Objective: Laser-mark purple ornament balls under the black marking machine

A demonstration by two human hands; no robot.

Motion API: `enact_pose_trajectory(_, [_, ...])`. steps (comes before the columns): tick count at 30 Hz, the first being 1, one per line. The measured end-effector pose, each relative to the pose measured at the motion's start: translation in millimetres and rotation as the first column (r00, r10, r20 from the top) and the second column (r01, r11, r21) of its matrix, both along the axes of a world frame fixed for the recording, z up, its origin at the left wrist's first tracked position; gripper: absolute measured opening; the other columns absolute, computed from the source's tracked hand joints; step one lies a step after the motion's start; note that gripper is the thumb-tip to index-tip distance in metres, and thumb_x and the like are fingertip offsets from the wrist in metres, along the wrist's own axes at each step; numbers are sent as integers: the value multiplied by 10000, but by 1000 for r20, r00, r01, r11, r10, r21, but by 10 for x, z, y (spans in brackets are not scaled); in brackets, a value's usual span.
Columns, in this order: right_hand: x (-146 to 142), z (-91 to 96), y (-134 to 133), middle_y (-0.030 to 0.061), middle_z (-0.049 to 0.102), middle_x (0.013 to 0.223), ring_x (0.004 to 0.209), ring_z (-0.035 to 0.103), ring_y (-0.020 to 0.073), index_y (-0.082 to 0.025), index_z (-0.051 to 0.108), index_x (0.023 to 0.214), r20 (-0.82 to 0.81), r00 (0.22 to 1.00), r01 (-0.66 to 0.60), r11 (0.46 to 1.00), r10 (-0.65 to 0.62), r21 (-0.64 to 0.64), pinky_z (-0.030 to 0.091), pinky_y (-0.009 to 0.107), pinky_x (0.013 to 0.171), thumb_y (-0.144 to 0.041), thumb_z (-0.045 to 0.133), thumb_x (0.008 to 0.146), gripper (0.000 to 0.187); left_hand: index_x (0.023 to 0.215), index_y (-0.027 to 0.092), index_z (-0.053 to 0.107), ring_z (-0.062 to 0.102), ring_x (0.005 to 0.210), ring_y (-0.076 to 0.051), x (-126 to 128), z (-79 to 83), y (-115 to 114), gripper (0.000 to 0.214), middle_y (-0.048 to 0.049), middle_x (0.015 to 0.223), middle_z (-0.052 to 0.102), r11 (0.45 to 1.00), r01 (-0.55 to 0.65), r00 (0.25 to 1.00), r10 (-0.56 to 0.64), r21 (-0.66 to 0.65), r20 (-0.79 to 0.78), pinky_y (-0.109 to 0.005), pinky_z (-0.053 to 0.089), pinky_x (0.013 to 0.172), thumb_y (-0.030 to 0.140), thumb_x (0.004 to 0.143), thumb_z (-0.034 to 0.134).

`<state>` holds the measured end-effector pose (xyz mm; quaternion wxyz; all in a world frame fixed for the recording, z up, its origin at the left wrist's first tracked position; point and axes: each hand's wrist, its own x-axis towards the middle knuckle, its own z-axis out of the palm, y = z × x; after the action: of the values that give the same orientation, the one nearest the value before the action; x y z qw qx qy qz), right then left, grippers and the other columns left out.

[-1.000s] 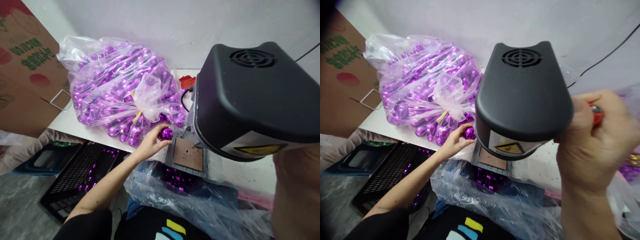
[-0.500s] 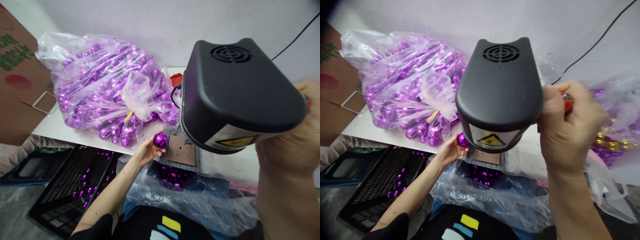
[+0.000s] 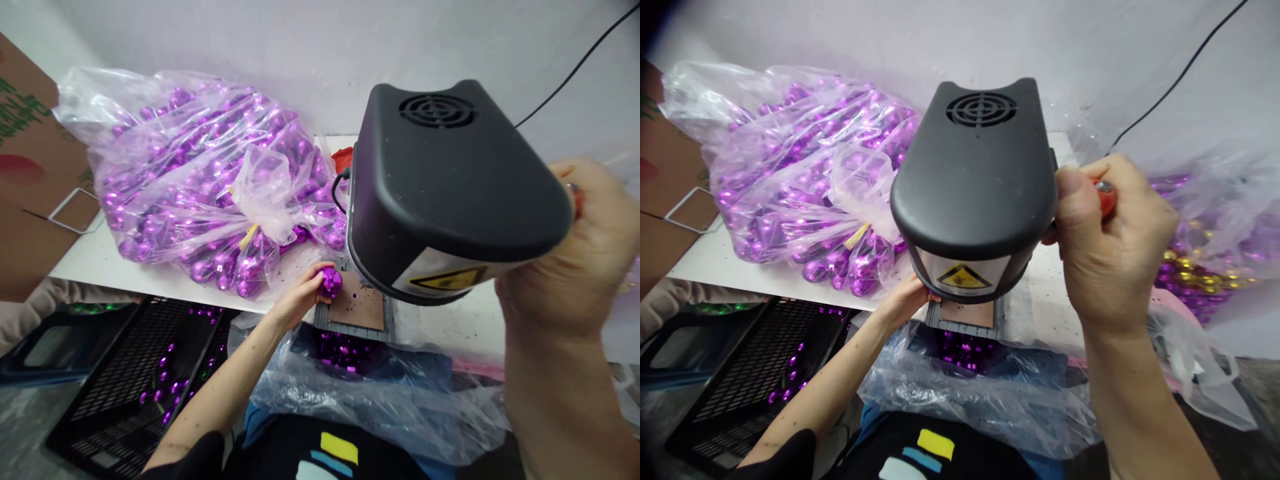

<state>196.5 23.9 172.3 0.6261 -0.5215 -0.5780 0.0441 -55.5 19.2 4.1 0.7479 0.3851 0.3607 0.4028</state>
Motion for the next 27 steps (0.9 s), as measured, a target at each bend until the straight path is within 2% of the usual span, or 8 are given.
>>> enact_pose_trajectory(5, [-16,12,-12,1,410,644,636,393,-32,-80,545,733,-32,999,-3,1000,2,-21,284,107,567,-606,567,875,546,1257,192,627,637,1099,-241,137,-30,-40,586,-84,1193,683,974,-63,976,106,219,-192,-372,478,998,441,763,821])
enact_pose_trajectory(8, [-29,7,-7,2,410,661,639,391,-35,-81,574,760,-29,999,18,1000,-18,-8,284,99,563,-613,562,875,544,1336,200,587,621,1159,-261,187,-41,-88,599,-101,1292,653,948,4,954,92,318,-286,-414,452,1059,453,824,766])
enact_pose_trajectory(12, [-39,2,7,2,417,674,634,389,-32,-79,592,795,-18,999,32,999,-31,18,270,99,547,-588,572,876,516,1346,195,589,608,1200,-279,228,-113,-120,532,-112,1332,644,900,97,898,105,424,-428,-457,424,1103,417,880,716])
enact_pose_trajectory(18, [-38,8,11,-10,415,659,623,397,-45,-70,586,807,-2,1000,16,999,-16,31,272,80,546,-613,536,884,550,1369,215,568,569,1285,-299,304,-254,-130,504,-112,1366,633,794,199,845,158,574,-512,-538,303,1197,376,906,688])
enact_pose_trajectory(22, [-33,2,10,-18,417,665,637,402,-59,-63,578,804,-16,1000,16,1000,-16,7,283,57,567,-591,544,890,536,1383,221,538,570,1287,-295,381,-287,-142,553,-108,1370,628,752,207,827,207,626,-523,-560,261,1221,359,880,720])
enact_pose_trajectory(27, [-17,-5,13,-5,441,686,676,413,-41,-61,580,789,-34,999,21,1000,-21,1,311,72,593,-607,577,867,552,1313,233,596,567,1282,-308,472,-241,-108,527,-105,1311,654,760,229,800,209,608,-563,-555,328,1192,403,841,758])
